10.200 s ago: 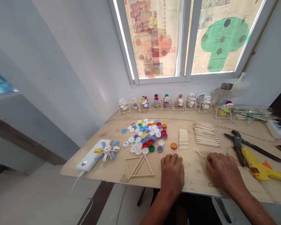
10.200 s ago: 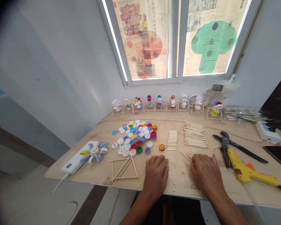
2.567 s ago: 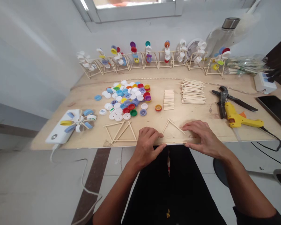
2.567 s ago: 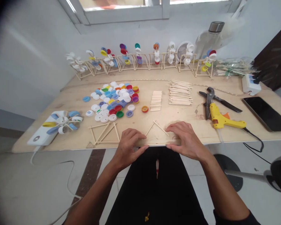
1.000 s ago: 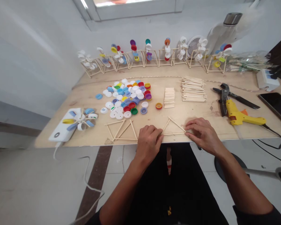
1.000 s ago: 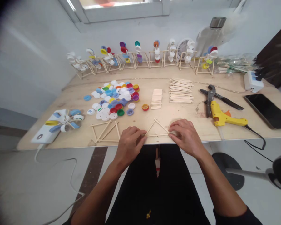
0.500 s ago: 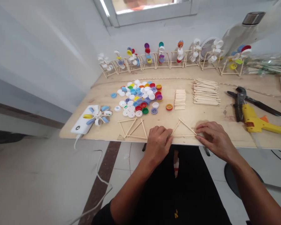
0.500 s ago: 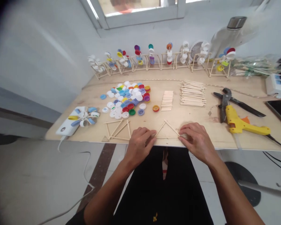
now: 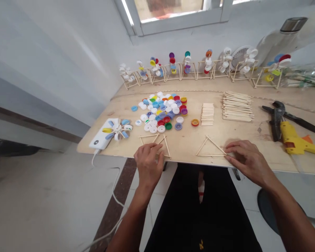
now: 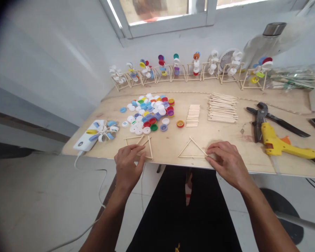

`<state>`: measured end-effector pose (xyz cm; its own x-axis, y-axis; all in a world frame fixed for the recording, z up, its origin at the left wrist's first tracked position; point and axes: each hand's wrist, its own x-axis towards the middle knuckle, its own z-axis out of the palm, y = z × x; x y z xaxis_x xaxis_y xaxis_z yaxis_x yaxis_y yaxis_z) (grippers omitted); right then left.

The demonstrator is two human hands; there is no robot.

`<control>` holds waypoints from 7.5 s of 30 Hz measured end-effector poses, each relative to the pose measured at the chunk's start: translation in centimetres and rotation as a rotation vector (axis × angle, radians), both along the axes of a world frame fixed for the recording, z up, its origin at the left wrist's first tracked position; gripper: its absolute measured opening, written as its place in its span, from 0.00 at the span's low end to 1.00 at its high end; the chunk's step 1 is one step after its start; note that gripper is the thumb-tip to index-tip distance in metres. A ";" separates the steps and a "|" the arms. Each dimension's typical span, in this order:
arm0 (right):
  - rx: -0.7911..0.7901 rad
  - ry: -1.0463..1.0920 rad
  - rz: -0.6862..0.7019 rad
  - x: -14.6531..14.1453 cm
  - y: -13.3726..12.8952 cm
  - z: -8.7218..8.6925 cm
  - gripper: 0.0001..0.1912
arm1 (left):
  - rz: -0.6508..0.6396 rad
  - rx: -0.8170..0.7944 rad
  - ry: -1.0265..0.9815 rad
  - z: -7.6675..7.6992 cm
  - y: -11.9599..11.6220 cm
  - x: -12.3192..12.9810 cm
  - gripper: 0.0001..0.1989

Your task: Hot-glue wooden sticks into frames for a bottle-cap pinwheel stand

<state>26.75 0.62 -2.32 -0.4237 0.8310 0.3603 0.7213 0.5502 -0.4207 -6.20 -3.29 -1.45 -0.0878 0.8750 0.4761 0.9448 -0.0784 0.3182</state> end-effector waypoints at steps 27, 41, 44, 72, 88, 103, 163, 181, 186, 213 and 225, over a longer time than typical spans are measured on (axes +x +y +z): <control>-0.004 -0.007 -0.012 0.1 0.0 -0.1 0.08 | 0.274 -0.207 0.165 0.0 2.9 -4.2 0.08; -0.015 0.004 -0.022 -0.2 -0.3 0.1 0.08 | 0.134 -0.143 0.139 -0.2 2.3 -4.2 0.05; -0.021 0.008 -0.023 -0.2 -0.3 0.1 0.08 | 0.054 -0.099 0.149 -0.2 2.3 -3.9 0.04; 0.018 -0.012 -0.011 0.1 0.0 -0.3 0.09 | -0.149 -0.207 0.107 1.3 1.7 0.6 0.04; -0.007 -0.009 -0.027 0.1 -0.1 -0.3 0.10 | -0.018 -0.031 0.062 1.0 0.4 -1.5 0.04; -0.050 0.024 -0.003 -0.3 -0.2 0.4 0.06 | -0.451 -0.196 -0.149 0.5 1.6 6.7 0.09; -0.064 0.054 -0.014 -0.7 -0.5 1.0 0.07 | -0.427 0.001 -0.042 0.3 2.7 7.4 0.08; -0.050 -0.063 -0.139 -3.7 0.7 1.4 0.08 | -0.551 0.166 0.133 -1.0 5.2 7.7 0.09; -0.036 -0.048 -0.122 -3.8 0.9 1.0 0.10 | -0.557 0.163 0.119 -1.3 5.2 7.6 0.10; 0.070 -0.147 -0.029 -4.0 1.5 1.0 0.15 | -0.569 0.090 0.036 -1.2 5.5 7.4 0.08; 0.076 -0.145 -0.042 -4.1 1.6 0.8 0.14 | -0.571 0.053 0.020 -1.0 5.4 7.3 0.09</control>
